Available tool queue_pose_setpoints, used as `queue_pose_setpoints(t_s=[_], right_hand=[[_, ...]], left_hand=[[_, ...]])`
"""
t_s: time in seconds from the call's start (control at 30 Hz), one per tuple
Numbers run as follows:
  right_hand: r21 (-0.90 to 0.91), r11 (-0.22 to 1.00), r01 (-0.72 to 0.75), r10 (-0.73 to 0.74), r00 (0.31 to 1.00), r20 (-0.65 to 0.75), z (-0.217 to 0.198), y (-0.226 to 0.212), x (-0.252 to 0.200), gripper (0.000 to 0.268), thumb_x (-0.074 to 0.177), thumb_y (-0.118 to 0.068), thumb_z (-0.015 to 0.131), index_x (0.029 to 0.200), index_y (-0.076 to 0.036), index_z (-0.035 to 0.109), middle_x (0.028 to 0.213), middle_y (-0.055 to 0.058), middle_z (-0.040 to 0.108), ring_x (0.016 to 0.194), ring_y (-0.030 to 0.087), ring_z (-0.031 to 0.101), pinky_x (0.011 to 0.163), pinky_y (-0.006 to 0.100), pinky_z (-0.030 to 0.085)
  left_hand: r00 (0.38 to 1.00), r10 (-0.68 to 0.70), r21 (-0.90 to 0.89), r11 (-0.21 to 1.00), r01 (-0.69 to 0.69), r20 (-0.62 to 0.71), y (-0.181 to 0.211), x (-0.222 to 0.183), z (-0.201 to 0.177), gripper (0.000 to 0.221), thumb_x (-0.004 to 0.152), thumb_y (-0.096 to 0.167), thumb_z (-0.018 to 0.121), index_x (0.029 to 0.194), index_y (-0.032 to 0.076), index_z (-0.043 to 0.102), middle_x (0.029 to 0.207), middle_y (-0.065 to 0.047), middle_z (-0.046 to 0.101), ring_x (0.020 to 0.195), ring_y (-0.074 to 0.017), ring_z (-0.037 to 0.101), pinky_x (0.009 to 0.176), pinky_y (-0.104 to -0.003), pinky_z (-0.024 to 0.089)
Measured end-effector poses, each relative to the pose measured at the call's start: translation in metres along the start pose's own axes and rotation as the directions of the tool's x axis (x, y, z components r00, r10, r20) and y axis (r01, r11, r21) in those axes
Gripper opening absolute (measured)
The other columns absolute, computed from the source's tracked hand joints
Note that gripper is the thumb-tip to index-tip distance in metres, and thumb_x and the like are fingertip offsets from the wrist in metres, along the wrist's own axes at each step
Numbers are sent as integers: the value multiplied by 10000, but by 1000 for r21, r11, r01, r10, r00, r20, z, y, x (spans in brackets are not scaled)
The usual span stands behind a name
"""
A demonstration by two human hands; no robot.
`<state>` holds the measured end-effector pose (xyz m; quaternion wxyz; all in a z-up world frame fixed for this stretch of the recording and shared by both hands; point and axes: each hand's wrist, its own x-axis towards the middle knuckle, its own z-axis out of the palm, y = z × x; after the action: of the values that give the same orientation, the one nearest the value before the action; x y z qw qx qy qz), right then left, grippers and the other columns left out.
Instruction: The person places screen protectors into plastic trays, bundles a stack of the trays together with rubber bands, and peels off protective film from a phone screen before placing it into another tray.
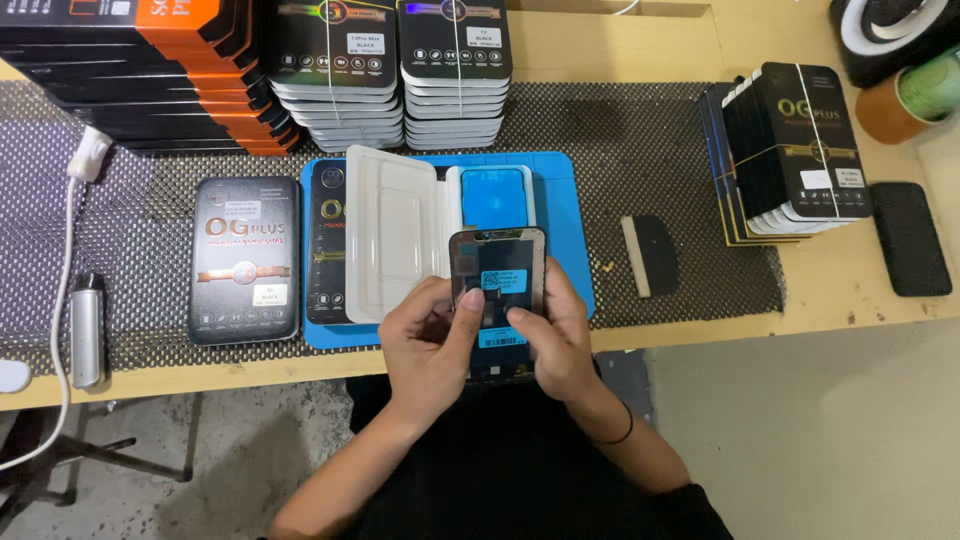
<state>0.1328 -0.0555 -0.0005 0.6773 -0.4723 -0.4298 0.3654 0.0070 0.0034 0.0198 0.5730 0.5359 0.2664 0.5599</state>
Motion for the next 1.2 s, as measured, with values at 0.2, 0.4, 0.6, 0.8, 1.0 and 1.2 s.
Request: queue_pose_setpoints(t_s=[0.2, 0.4, 0.6, 0.8, 1.0, 1.2], right_hand=[[-17, 999, 43, -43, 999, 0, 12, -29, 11, 567, 905, -132, 593, 1445, 19, 506, 844, 49, 637, 640, 60, 401, 541, 268, 369], [-23, 998, 53, -53, 999, -5, 14, -36, 13, 521, 908, -123, 604, 1401, 29, 535, 779, 37, 618, 599, 56, 370, 501, 260, 341], [-30, 998, 60, -60, 998, -8, 12, -40, 14, 461, 902, -105, 615, 1334, 48, 572, 718, 41, 596, 566, 62, 398, 476, 244, 349], [-37, 997, 69, -69, 998, -4, 11, -43, 15, 403, 895, -87, 626, 1267, 66, 610, 657, 46, 574, 532, 68, 425, 452, 229, 357], [-39, 996, 74, -74, 997, -4, 9, -42, 16, 342, 881, -56, 632, 1198, 70, 647, 624, 37, 563, 523, 66, 448, 439, 218, 355], [-34, 996, 84, -85, 996, -22, 4, -36, 14, 342, 878, -37, 640, 1205, 64, 645, 684, 73, 616, 586, 78, 493, 480, 227, 392]], left_hand=[[999, 38, 37, 999, -39, 4, -3, 1, -1, 48, 906, -8, 741, 926, -44, 766, 629, -74, 553, 623, -75, 506, 524, -251, 439], [998, 60, 34, 998, -60, 14, -8, 1, -5, 56, 913, -22, 724, 936, -58, 760, 648, -82, 565, 636, -82, 501, 544, -257, 438], [998, 52, 24, 998, -52, 20, -5, 2, -2, 74, 928, -17, 706, 957, -66, 753, 661, -85, 569, 656, -77, 499, 556, -255, 443], [998, 63, 15, 998, -64, 23, -7, 3, -1, 79, 930, -8, 705, 953, -69, 751, 650, -76, 534, 645, -69, 460, 541, -258, 420], [996, 65, -10, 998, -65, 60, -4, 3, -3, 98, 943, 39, 698, 922, -52, 726, 652, -59, 493, 633, -75, 442, 541, -259, 418], [990, 41, -28, 999, -38, 132, -11, -4, -6, 226, 931, 84, 693, 1091, -76, 684, 720, -98, 577, 681, -104, 453, 576, -298, 451]])
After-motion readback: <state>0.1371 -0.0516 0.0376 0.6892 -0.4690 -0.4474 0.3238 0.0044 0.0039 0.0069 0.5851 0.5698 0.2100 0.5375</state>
